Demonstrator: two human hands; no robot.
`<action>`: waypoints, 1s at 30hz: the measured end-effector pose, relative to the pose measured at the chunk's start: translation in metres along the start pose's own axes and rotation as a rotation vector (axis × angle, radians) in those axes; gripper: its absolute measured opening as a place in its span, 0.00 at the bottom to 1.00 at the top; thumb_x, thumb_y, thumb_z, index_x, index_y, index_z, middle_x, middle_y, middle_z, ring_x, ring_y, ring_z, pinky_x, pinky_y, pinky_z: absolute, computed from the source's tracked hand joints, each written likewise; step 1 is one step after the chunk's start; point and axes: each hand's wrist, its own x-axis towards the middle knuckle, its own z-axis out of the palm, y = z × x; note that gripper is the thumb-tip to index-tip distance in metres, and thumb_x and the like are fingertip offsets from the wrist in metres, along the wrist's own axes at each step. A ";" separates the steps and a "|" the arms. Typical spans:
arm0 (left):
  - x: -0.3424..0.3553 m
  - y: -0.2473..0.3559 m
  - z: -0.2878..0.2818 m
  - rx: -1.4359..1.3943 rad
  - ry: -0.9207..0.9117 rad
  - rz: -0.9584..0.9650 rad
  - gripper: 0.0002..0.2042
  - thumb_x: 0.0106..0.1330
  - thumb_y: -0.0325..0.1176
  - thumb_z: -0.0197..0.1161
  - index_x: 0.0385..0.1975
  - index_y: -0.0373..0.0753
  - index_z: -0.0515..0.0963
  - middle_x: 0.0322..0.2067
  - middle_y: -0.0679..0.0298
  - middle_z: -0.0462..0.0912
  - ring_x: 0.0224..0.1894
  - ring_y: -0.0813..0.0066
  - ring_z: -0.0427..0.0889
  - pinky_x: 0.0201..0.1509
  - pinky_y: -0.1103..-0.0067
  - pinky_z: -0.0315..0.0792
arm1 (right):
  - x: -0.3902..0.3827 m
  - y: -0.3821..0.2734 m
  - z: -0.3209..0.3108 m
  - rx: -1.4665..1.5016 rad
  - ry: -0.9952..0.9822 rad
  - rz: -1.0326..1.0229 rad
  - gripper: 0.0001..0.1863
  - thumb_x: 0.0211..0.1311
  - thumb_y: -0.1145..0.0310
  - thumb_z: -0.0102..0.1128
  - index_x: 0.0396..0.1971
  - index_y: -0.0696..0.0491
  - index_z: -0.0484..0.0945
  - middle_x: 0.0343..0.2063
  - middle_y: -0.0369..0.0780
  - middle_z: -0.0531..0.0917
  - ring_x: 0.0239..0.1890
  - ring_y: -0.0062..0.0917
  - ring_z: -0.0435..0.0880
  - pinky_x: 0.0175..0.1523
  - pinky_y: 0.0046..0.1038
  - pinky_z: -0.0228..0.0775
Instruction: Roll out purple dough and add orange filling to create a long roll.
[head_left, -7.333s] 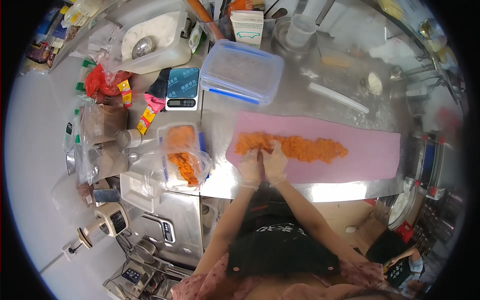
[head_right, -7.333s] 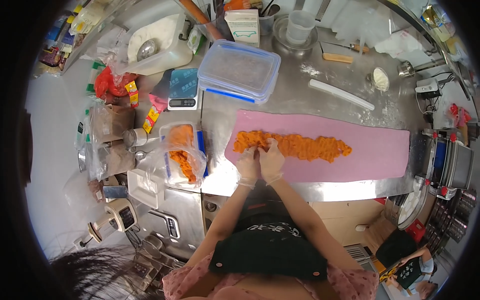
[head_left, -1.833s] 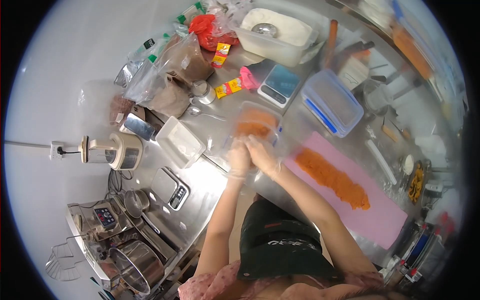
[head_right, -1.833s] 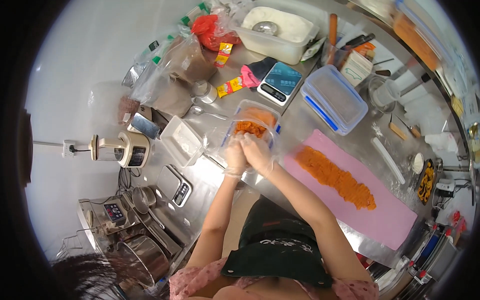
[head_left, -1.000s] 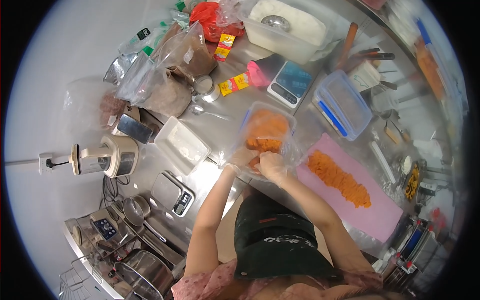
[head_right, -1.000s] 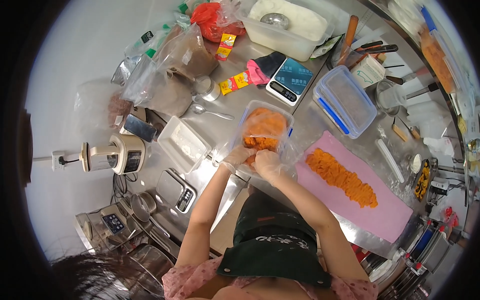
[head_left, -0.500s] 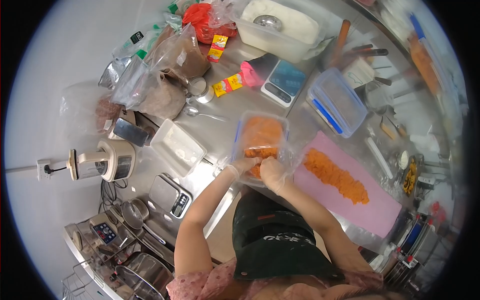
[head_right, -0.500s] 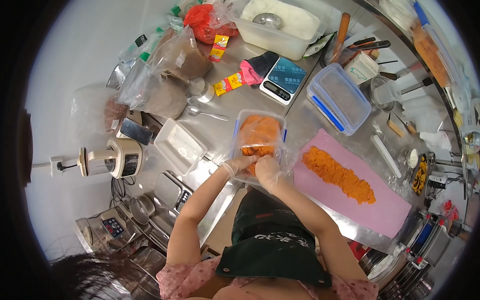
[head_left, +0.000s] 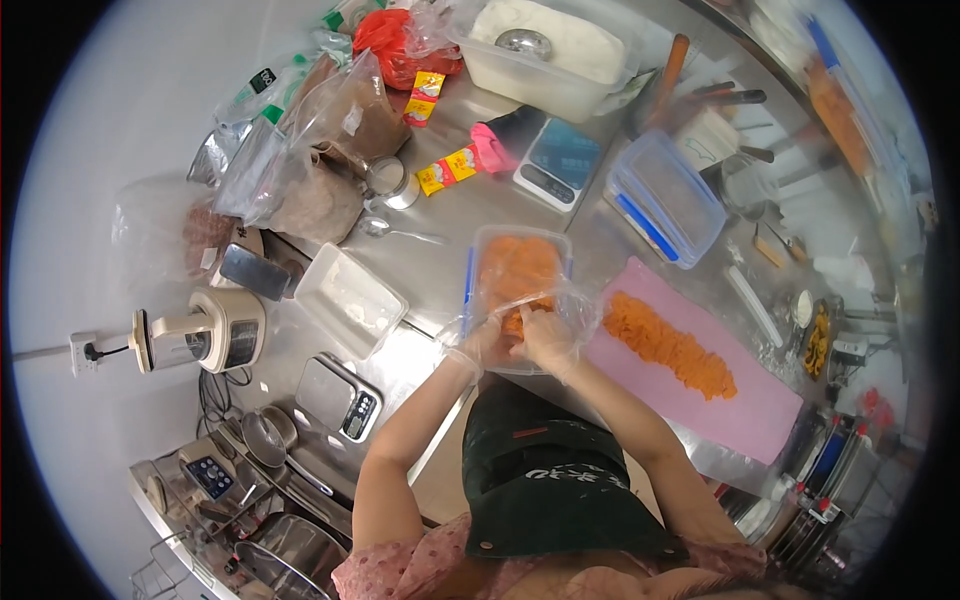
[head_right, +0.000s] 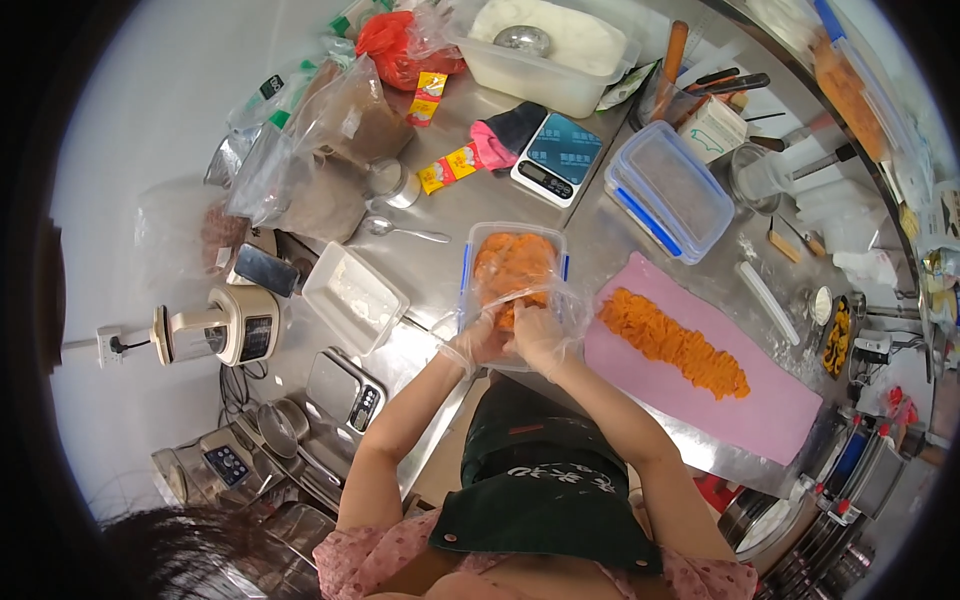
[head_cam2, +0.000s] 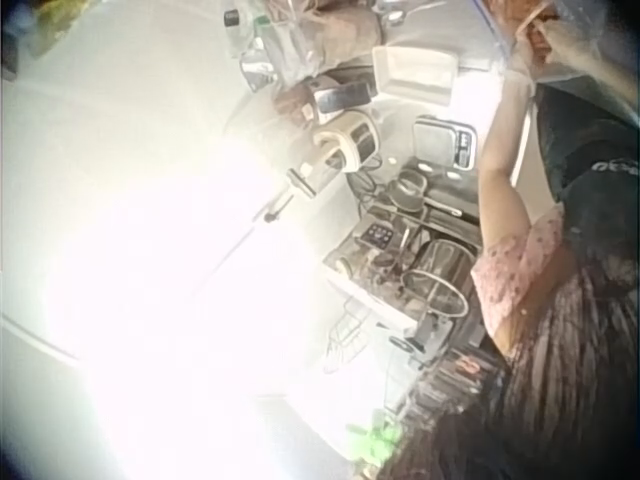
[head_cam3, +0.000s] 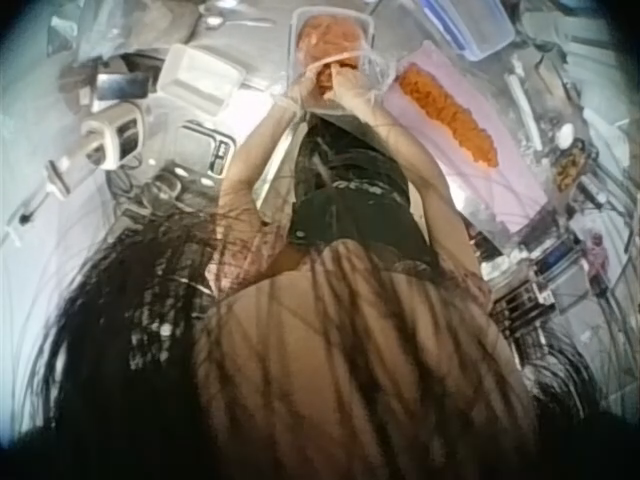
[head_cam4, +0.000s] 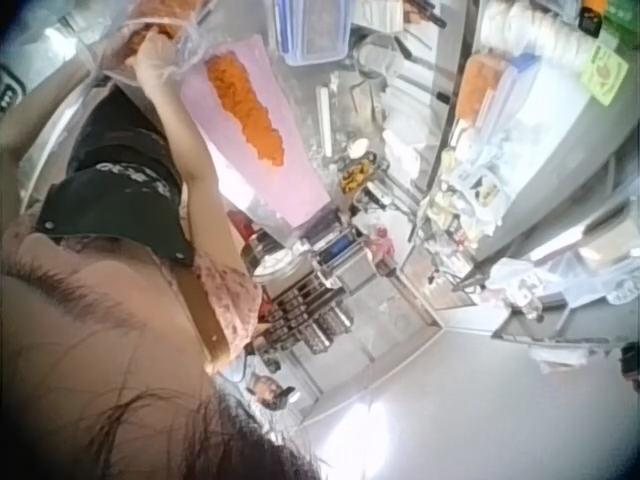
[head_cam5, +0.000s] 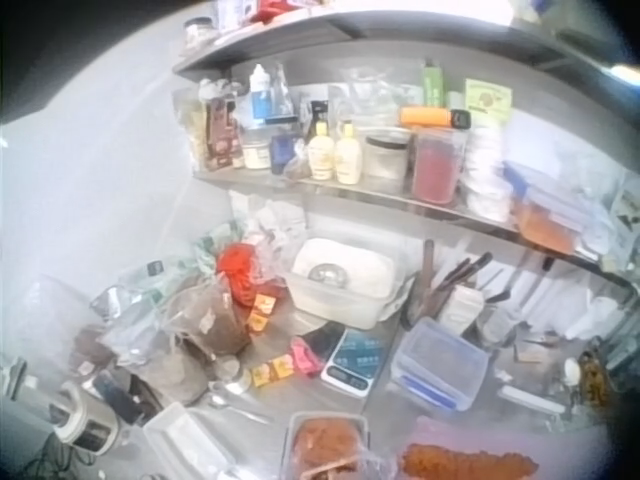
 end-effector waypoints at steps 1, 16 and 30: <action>-0.001 0.000 0.004 0.095 -0.052 0.104 0.29 0.71 0.62 0.46 0.61 0.48 0.68 0.56 0.61 0.77 0.56 0.65 0.78 0.55 0.62 0.76 | 0.004 0.004 0.005 0.012 0.002 0.045 0.39 0.44 0.52 0.75 0.53 0.61 0.71 0.37 0.52 0.83 0.42 0.45 0.84 0.48 0.39 0.75; -0.030 0.033 0.019 0.432 0.189 0.328 0.34 0.73 0.64 0.42 0.57 0.36 0.72 0.46 0.61 0.80 0.52 0.72 0.76 0.60 0.74 0.68 | 0.051 0.017 -0.015 0.230 -0.014 -0.053 0.19 0.60 0.69 0.58 0.52 0.52 0.78 0.46 0.47 0.84 0.47 0.43 0.83 0.51 0.38 0.73; -0.057 0.022 0.011 0.205 0.675 0.414 0.22 0.74 0.48 0.48 0.53 0.34 0.73 0.41 0.56 0.79 0.41 0.67 0.80 0.46 0.73 0.77 | 0.031 0.013 -0.040 1.242 0.027 -0.078 0.17 0.63 0.70 0.62 0.51 0.58 0.79 0.47 0.38 0.82 0.49 0.23 0.80 0.54 0.26 0.71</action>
